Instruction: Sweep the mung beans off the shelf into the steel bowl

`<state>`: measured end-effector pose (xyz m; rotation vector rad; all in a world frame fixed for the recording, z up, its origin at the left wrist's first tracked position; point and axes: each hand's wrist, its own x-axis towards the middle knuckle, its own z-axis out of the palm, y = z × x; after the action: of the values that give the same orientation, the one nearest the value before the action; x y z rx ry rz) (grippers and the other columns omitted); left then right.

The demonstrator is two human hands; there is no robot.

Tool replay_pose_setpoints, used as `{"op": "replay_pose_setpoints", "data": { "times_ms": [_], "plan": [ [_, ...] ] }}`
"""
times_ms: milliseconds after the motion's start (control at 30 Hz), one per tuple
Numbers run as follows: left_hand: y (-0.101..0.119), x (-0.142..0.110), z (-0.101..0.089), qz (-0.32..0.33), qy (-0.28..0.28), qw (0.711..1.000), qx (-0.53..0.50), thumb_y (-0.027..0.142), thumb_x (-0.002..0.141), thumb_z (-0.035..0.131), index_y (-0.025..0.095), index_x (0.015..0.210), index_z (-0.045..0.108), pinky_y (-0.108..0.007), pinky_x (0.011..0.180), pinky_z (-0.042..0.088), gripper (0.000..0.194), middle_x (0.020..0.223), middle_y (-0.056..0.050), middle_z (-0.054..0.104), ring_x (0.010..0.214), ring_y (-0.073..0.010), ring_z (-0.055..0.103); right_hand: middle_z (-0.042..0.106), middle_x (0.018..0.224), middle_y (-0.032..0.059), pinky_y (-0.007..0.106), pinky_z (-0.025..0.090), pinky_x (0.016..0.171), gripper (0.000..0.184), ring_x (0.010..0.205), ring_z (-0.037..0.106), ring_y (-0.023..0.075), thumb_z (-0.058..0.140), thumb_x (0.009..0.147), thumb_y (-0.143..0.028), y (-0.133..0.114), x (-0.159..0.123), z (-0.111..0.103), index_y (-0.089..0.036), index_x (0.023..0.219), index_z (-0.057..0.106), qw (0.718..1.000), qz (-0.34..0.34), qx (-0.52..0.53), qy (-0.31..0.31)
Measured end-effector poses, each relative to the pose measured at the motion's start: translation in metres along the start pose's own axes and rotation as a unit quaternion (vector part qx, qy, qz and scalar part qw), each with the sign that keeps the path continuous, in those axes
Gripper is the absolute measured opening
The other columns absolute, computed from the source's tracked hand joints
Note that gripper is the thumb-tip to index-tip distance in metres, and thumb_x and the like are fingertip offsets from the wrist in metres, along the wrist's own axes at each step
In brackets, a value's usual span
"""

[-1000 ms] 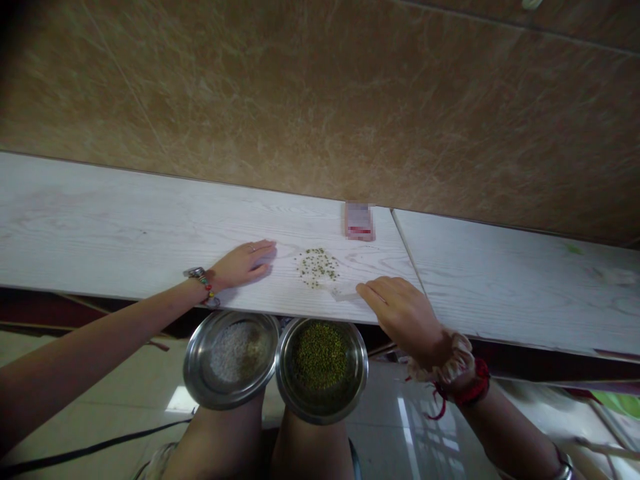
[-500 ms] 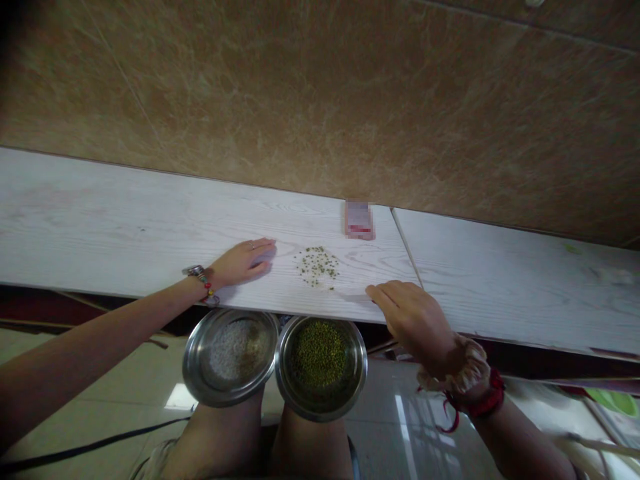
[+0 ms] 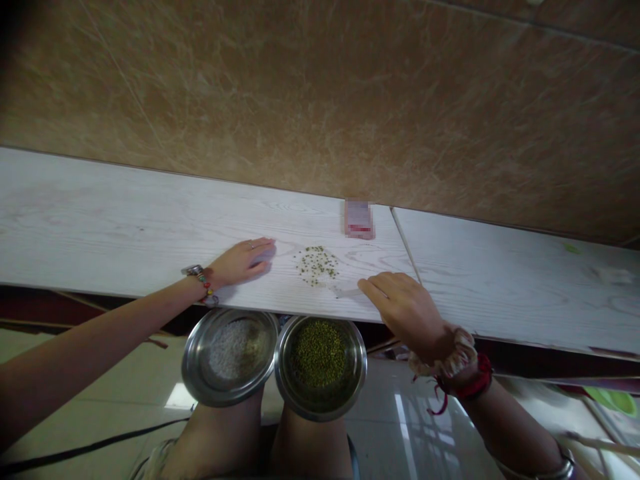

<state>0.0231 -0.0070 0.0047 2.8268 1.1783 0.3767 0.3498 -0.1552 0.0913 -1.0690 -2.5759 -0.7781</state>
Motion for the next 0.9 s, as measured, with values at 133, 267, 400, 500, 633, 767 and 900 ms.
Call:
{"op": "replay_pose_setpoints", "data": {
  "times_ms": [133,267,400,500,633,767,900],
  "plan": [
    [0.0,0.0,0.0,0.001,0.0,1.0,-0.005,0.036,0.09,0.037,0.016,0.123,0.052,-0.043,0.107,0.038,0.042,0.14,-0.013,0.05,0.13,-0.0263,0.045,0.071,0.083,0.0091,0.032,0.05,0.069,0.032,0.075,0.063,0.0183,0.038,0.087,-0.002,0.001,-0.003,-0.003,-0.013,0.092,0.068,1.0,0.008,-0.003,0.004],
    [-0.001,0.0,0.0,0.004,0.001,1.0,-0.002,0.037,0.09,0.038,0.019,0.123,0.052,-0.043,0.107,0.038,0.041,0.139,-0.01,0.051,0.13,-0.0255,0.045,0.071,0.081,0.0085,0.03,0.05,0.07,0.031,0.076,0.062,0.0173,0.037,0.088,-0.002,-0.001,0.001,-0.006,-0.013,0.089,0.067,1.0,0.003,-0.009,0.027],
    [-0.001,0.0,0.0,0.002,0.005,1.0,-0.003,0.036,0.09,0.038,0.017,0.123,0.052,-0.042,0.107,0.038,0.041,0.139,-0.012,0.051,0.13,-0.0258,0.045,0.071,0.08,0.0079,0.029,0.05,0.07,0.032,0.075,0.062,0.0166,0.036,0.088,-0.001,-0.002,0.007,-0.006,-0.013,0.089,0.066,0.999,-0.014,-0.002,0.029],
    [0.0,0.0,0.0,0.003,0.006,1.0,-0.004,0.036,0.089,0.038,0.017,0.122,0.053,-0.043,0.107,0.039,0.041,0.139,-0.011,0.052,0.129,-0.0256,0.046,0.071,0.08,0.0069,0.029,0.051,0.068,0.033,0.074,0.063,0.0165,0.037,0.086,0.001,0.001,0.004,-0.005,-0.014,0.089,0.066,1.0,-0.014,-0.008,0.024],
    [0.0,0.0,0.0,0.001,0.005,1.0,-0.004,0.036,0.089,0.037,0.016,0.122,0.054,-0.044,0.106,0.039,0.042,0.139,-0.012,0.051,0.129,-0.0261,0.046,0.071,0.079,0.008,0.029,0.051,0.067,0.032,0.073,0.063,0.0175,0.037,0.085,0.002,0.006,-0.004,-0.005,-0.012,0.089,0.066,0.999,-0.01,-0.018,0.03],
    [0.0,0.0,0.0,0.0,0.004,1.0,-0.004,0.036,0.09,0.037,0.015,0.122,0.054,-0.043,0.107,0.038,0.042,0.139,-0.013,0.051,0.129,-0.0257,0.046,0.071,0.08,0.0097,0.03,0.051,0.065,0.026,0.073,0.063,0.0186,0.041,0.088,-0.003,0.007,-0.006,-0.004,-0.01,0.089,0.065,0.999,0.0,-0.02,0.03],
    [0.001,0.0,0.0,-0.003,0.005,1.0,0.004,0.036,0.09,0.038,0.016,0.122,0.054,-0.042,0.106,0.039,0.042,0.14,-0.012,0.051,0.129,-0.025,0.046,0.071,0.079,0.0094,0.029,0.05,0.066,0.025,0.072,0.063,0.0179,0.041,0.089,-0.004,0.004,-0.005,-0.003,-0.01,0.089,0.065,0.999,0.007,-0.017,0.026]
  ]
}}
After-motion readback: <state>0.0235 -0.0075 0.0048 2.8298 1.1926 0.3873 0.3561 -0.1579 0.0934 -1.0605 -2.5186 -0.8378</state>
